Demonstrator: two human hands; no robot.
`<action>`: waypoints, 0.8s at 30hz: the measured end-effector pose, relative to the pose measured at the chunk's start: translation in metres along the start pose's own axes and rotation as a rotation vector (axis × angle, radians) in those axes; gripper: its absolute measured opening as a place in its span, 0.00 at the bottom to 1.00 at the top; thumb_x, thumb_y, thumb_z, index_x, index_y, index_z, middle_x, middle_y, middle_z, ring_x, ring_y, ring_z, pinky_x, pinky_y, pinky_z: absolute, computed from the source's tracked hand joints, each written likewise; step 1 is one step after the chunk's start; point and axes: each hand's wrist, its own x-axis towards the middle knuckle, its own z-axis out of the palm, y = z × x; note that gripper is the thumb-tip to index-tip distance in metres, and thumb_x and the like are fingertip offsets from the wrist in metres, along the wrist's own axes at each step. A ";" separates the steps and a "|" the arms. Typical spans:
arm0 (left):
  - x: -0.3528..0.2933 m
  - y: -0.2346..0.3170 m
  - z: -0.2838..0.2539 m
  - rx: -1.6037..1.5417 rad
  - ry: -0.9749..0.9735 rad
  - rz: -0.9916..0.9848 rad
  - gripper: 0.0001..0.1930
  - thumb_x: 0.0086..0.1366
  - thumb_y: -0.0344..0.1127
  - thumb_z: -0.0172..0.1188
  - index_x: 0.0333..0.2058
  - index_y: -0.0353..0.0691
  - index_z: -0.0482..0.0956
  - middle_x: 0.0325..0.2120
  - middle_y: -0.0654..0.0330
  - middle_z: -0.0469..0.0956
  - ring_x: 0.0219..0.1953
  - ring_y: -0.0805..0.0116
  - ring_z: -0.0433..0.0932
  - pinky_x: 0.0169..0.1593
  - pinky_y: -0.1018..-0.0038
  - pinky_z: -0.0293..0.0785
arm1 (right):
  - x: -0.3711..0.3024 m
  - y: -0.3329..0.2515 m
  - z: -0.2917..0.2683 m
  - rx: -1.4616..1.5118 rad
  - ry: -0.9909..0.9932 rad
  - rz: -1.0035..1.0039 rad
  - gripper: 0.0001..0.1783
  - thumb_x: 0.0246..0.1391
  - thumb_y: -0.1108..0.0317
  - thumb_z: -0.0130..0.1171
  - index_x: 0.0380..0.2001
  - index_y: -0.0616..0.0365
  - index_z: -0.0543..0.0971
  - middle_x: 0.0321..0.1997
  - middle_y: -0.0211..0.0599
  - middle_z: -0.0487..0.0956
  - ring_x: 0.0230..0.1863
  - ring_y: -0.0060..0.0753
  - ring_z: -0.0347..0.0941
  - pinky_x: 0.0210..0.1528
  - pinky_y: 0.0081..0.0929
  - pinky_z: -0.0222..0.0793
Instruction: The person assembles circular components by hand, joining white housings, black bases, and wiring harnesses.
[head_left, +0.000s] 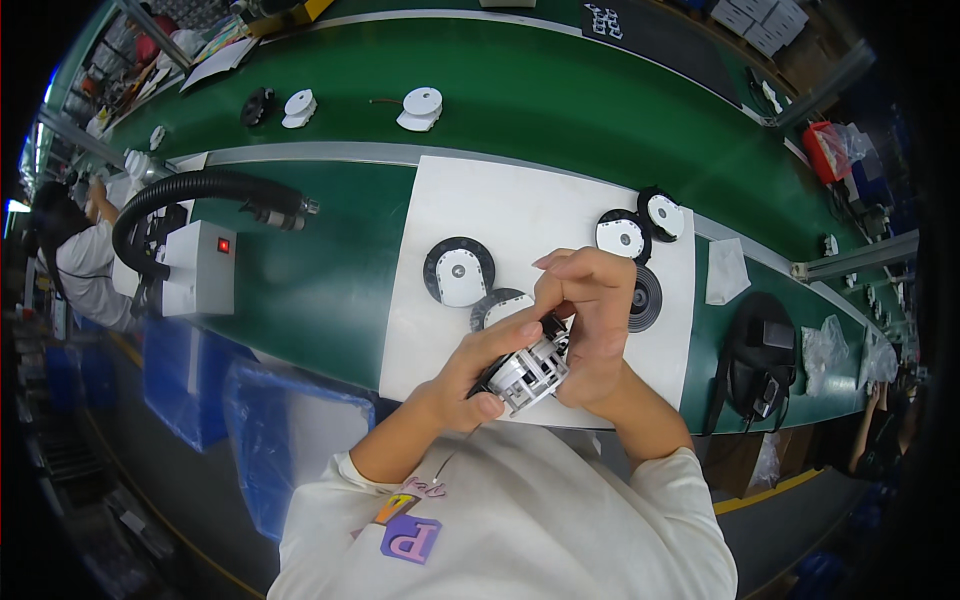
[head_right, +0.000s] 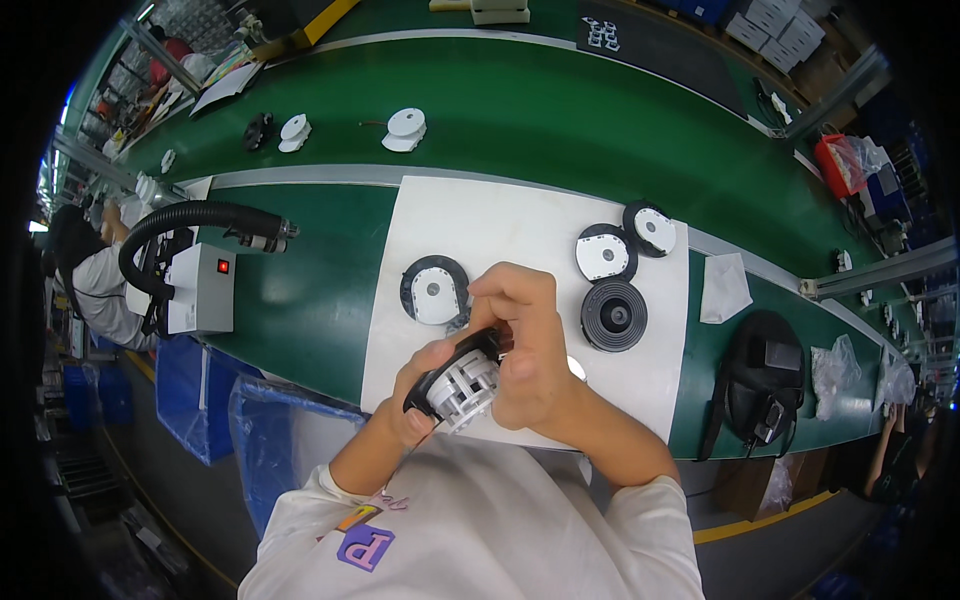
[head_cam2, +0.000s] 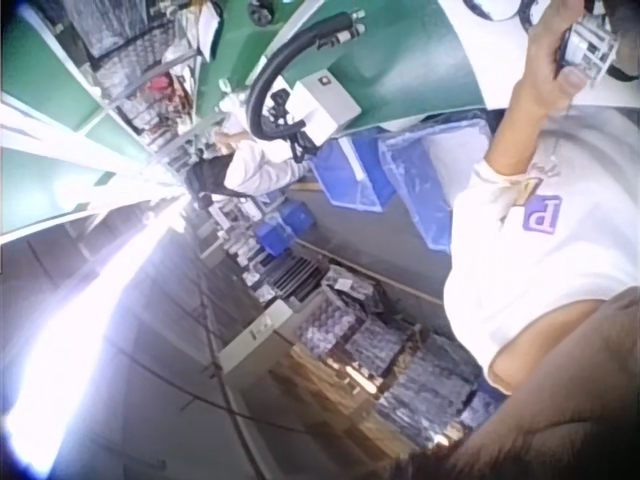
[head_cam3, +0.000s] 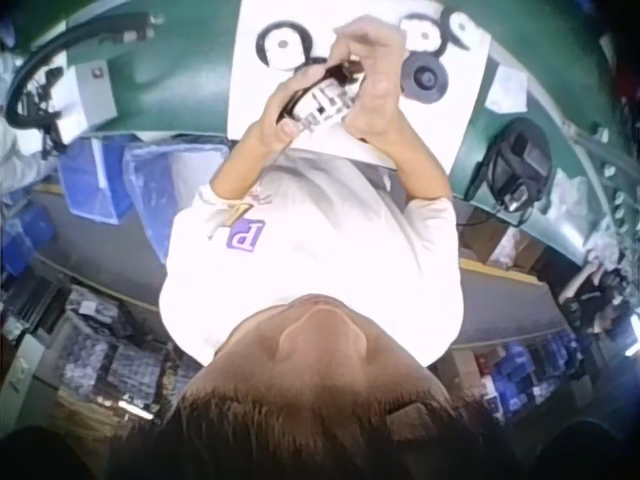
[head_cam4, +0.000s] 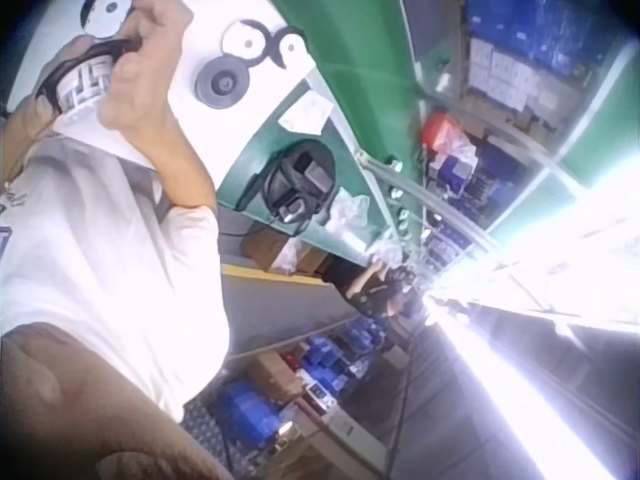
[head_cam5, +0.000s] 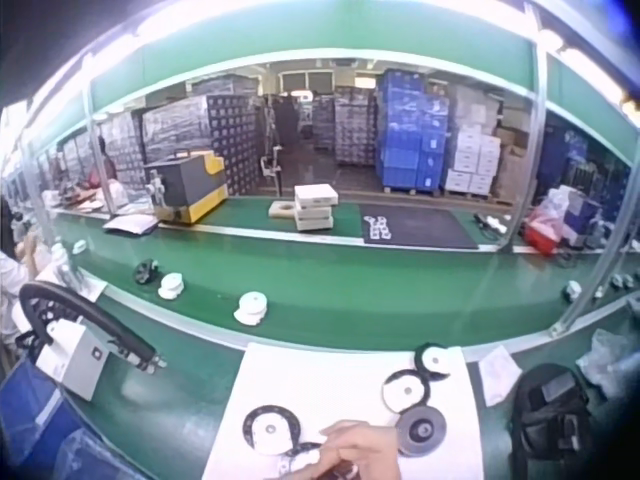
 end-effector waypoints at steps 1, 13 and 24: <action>0.000 -0.001 0.000 -0.001 -0.002 -0.001 0.37 0.69 0.62 0.50 0.67 0.42 0.61 0.63 0.38 0.62 0.60 0.47 0.68 0.61 0.61 0.64 | 0.002 0.000 0.001 -0.001 0.003 0.000 0.33 0.65 0.36 0.35 0.52 0.58 0.57 0.25 0.34 0.70 0.31 0.25 0.65 0.43 0.27 0.67; 0.020 0.001 0.020 0.175 0.504 -0.159 0.44 0.63 0.72 0.48 0.69 0.55 0.46 0.62 0.44 0.61 0.63 0.53 0.65 0.63 0.58 0.64 | 0.000 -0.003 -0.012 -0.679 -0.106 -0.199 0.37 0.40 0.45 0.65 0.52 0.53 0.76 0.44 0.41 0.73 0.39 0.42 0.70 0.40 0.39 0.63; 0.014 -0.003 0.012 0.205 0.546 -0.144 0.41 0.67 0.68 0.45 0.68 0.50 0.48 0.59 0.46 0.64 0.59 0.56 0.69 0.63 0.60 0.64 | -0.015 0.032 -0.014 -0.723 -0.049 -0.151 0.30 0.43 0.46 0.62 0.47 0.53 0.79 0.40 0.45 0.72 0.29 0.40 0.69 0.25 0.34 0.68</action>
